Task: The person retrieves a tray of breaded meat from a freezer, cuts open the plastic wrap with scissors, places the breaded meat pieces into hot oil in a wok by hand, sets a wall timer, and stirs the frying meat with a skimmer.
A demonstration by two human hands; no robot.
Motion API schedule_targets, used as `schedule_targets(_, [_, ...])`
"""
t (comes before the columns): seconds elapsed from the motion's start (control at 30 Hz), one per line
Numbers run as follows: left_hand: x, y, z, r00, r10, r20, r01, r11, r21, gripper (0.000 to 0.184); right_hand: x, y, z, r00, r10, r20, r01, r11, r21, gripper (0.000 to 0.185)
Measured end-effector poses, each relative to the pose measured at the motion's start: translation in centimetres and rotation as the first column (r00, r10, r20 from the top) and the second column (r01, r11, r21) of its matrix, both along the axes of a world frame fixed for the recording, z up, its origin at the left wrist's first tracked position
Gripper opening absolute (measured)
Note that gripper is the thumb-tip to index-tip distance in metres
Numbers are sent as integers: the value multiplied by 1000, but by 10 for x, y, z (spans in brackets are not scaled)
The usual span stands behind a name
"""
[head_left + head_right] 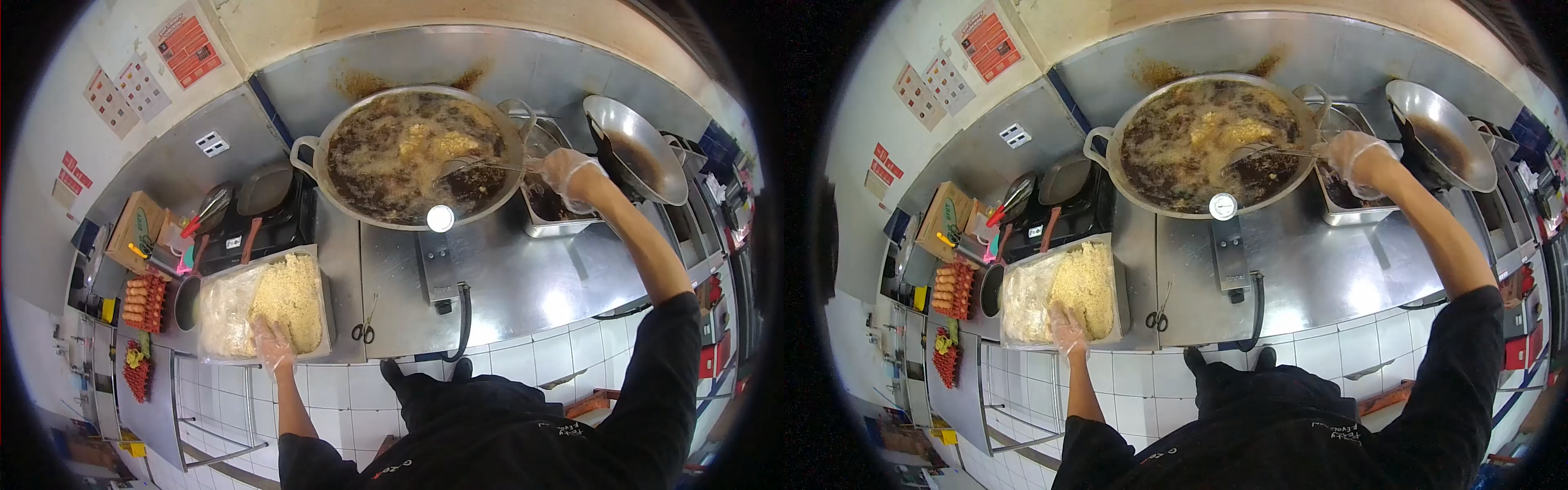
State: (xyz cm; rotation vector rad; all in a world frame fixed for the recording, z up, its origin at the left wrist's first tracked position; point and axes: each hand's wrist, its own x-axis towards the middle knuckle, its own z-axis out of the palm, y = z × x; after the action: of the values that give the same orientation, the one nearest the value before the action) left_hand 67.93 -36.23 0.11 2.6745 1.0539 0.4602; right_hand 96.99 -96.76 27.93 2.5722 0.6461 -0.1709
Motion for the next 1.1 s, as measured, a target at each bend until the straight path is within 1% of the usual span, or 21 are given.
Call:
schedule_targets(0.03, [1,0,1,1000,4,-12,-4,1000,-2,57,-8,-6,4,1000,5,-3,-5,1000,-1,45])
schedule_targets(0.1, [-1,-2,0,999,11,-34,-12,1000,-12,58,-23,-26,12,993,-25,120,-12,954,299,37])
schedule_targets(0.13, [-1,-2,0,999,8,-32,-8,1000,-18,58,-28,-30,21,993,-20,114,-14,956,293,37])
schedule_targets(0.17, [0,-1,0,1000,2,-27,-3,1000,-21,58,-33,-34,31,997,-45,59,21,931,365,41])
schedule_targets(0.23, [1,-3,1,999,20,-35,-21,999,-38,58,-32,-43,34,998,-65,1,59,901,430,44])
schedule_targets(0.27, [1,-3,1,999,35,-39,-37,998,-48,59,-26,-51,31,999,-50,-15,51,882,468,46])
schedule_targets(0.43, [0,-4,4,1000,11,-11,-11,1000,-18,58,4,-72,8,998,-48,-47,66,831,552,48])
schedule_targets(0.47, [0,-5,5,1000,8,-15,-8,1000,-20,58,13,-71,2,998,45,49,-65,832,550,46])
schedule_targets(0.53, [0,-2,2,1000,9,-7,-10,999,-37,58,22,-74,-5,980,139,143,-195,822,534,45])
schedule_targets(0.6, [0,-1,0,1000,11,5,-10,998,-54,58,9,-44,13,994,-79,71,27,838,546,48])
schedule_targets(0.63, [-1,0,-1,1000,12,5,-12,999,-49,58,11,-45,12,994,-78,74,25,838,545,48])
schedule_targets(0.7, [-1,0,-1,1000,13,8,-12,999,-44,58,21,-50,6,986,-150,68,81,803,591,47])
schedule_targets(0.73, [-1,0,-1,1000,8,7,-8,999,-38,58,32,-57,-1,986,-149,71,79,803,590,47])
schedule_targets(0.77, [-1,-1,0,1000,4,6,-4,999,-32,58,45,-67,-12,990,-103,98,23,798,602,46])
schedule_targets(0.83, [-1,-4,4,1000,9,7,-9,999,-37,58,53,-69,-15,990,-56,129,-35,790,611,46])
schedule_targets(0.9, [-1,-5,5,1000,15,3,-15,999,-42,57,48,-56,-15,997,-49,57,-6,706,708,45])
schedule_targets(0.93, [-1,-5,5,1000,15,4,-15,999,-47,57,45,-50,-18,997,-48,59,-8,707,707,45])
schedule_targets(1.0, [-2,-4,3,1000,16,5,-16,999,-51,57,39,-35,-26,991,65,114,-129,640,758,44])
schedule_targets(1.03, [-1,-3,1,1000,13,9,-12,999,-47,57,37,-23,-26,991,67,116,-132,639,758,44])
schedule_targets(1.1, [-1,-2,1,1000,7,14,-7,999,-39,57,32,1,-23,1000,-4,-3,5,683,730,45])
